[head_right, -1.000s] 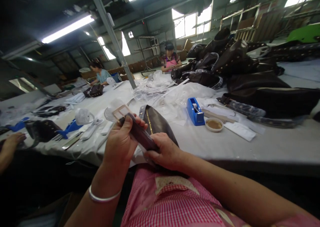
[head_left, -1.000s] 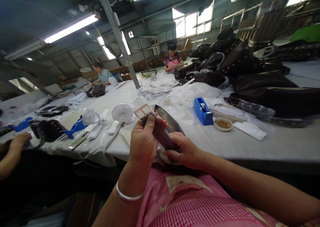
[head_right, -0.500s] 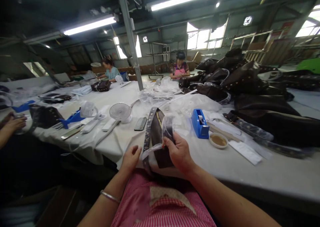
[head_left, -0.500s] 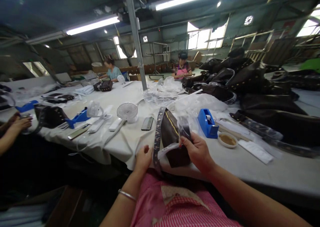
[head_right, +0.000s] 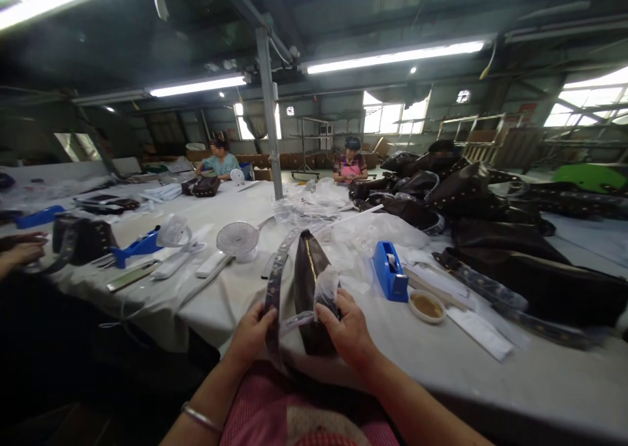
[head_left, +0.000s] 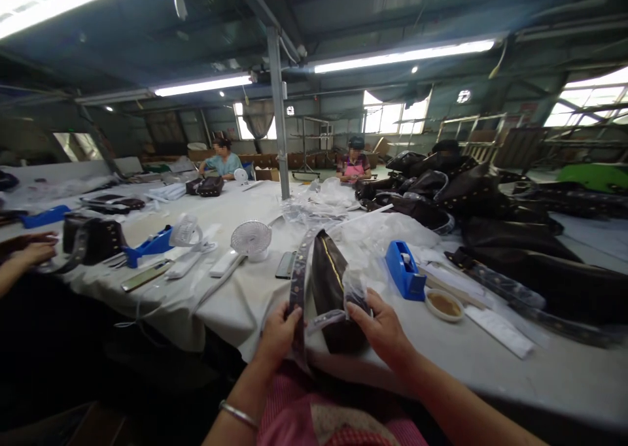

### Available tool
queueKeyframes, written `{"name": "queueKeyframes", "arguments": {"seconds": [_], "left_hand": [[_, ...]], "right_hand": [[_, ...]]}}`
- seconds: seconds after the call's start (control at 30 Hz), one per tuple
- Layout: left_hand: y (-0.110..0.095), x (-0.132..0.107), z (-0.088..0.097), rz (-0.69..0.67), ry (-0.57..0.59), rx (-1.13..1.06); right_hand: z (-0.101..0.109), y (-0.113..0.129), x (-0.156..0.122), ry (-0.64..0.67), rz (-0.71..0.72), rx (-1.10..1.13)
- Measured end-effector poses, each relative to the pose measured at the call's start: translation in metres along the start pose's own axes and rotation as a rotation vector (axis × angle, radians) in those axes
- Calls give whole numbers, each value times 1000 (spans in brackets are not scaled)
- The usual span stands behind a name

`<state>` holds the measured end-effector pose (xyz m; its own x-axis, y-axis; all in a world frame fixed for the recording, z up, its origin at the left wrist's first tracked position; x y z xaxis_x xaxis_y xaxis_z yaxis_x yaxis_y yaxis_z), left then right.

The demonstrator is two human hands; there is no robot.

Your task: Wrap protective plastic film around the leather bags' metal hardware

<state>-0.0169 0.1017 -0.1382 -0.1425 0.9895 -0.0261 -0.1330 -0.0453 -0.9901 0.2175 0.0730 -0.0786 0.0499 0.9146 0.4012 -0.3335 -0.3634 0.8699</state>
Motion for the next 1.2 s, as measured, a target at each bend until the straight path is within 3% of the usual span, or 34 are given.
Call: {"name": "queueKeyframes", "arguments": {"seconds": [0.27, 0.37, 0.47, 0.53, 0.67, 0.73, 0.8, 0.9, 1.0, 1.1, 1.2], "left_hand": [[-92, -23, 8, 27, 236, -191], [-121, -29, 10, 43, 264, -335], [-151, -27, 7, 57, 265, -440], [-170, -24, -1, 71, 253, -478], [-195, -21, -22, 81, 219, -545], [-196, -22, -26, 70, 207, -562], [-189, -27, -24, 33, 239, -591], [-163, -43, -19, -31, 423, -640], [-127, -67, -20, 0, 591, -615], [-99, -89, -26, 8, 646, -477], [-86, -92, -22, 47, 523, -226]], "right_hand": [[10, -3, -17, 107, 52, -97], [22, -1, -23, -58, 122, -154], [35, 24, -28, -231, 278, -146], [31, 47, -28, -112, 292, -56], [-8, 74, -35, 455, -4, 298], [-27, 78, -40, 631, -177, 506], [-37, 80, -40, 645, -297, 661], [-33, 89, -28, 550, -350, 786], [-26, 103, -8, 480, -344, 826], [-27, 111, 12, 383, -377, 783], [-26, 113, 27, 303, -277, 659]]}}
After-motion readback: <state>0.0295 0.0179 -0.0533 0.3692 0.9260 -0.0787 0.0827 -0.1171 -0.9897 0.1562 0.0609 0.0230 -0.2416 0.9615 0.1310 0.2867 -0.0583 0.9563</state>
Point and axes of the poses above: each hand's wrist, its own x-axis towards the middle knuckle, its own z-axis out of the back of the hand, y = z × x, the point moved 3 cm from there along x, towards the middle knuckle, and after that the axes turned 4 degrees about -y, right-handed, at the moved point
